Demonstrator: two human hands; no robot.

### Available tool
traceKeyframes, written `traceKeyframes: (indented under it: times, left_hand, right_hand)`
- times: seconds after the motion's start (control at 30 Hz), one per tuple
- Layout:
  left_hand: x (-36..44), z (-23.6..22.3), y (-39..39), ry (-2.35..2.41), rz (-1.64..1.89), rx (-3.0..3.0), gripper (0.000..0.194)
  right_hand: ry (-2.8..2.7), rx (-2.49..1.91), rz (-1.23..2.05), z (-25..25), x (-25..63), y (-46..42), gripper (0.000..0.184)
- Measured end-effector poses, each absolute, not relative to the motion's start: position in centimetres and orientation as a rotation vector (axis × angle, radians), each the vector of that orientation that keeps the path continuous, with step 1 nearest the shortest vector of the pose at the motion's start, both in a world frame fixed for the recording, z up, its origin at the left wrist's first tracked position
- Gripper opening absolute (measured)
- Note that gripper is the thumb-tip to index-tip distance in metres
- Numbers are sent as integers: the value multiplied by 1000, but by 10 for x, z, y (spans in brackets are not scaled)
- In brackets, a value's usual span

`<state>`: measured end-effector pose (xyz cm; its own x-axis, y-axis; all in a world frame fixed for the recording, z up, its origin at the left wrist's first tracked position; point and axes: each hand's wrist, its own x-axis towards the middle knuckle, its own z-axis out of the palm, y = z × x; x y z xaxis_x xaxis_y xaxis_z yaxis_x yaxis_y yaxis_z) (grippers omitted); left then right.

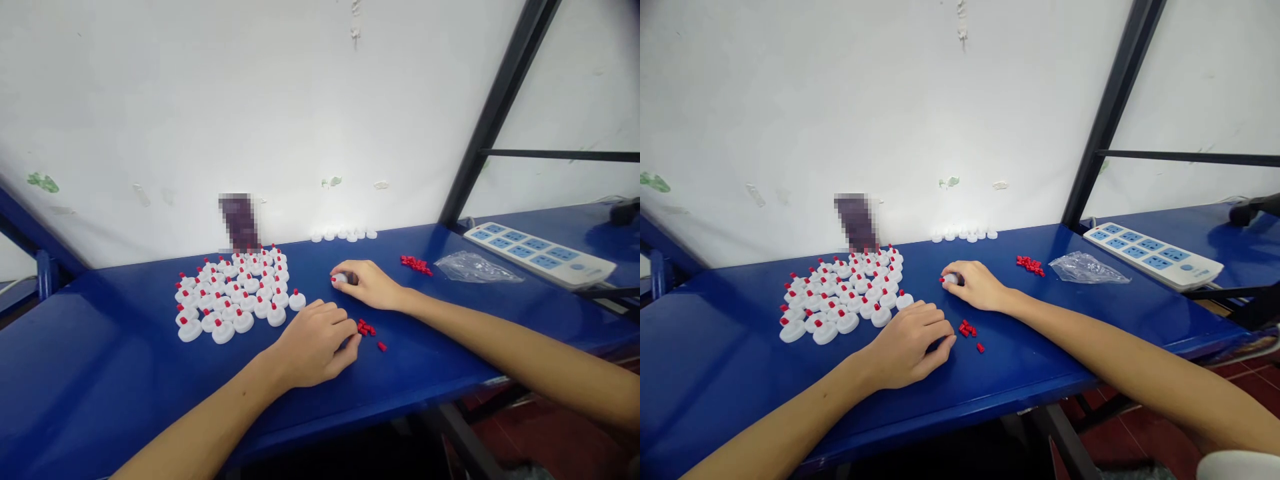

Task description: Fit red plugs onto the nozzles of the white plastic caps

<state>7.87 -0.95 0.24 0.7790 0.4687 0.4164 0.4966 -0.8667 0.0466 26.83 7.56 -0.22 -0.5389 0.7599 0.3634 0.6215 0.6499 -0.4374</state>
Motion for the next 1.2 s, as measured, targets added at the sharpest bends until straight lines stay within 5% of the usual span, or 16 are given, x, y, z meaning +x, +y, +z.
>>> traceKeyframes:
  times: [0.53, 0.83, 1.2]
  left_hand:
    - [81, 1, -7, -779, -660, -2913, 24]
    - [79, 1, -7, -693, -782, -2909, 26]
    - [74, 1, -8, -799, -658, -2937, 18]
  right_hand:
    - [-2499, -1019, 439, 11, 188, 134, 33]
    - [-2259, -1503, 216, 2, 208, 212, 34]
    - [-2404, -1468, 160, 3, 207, 206, 35]
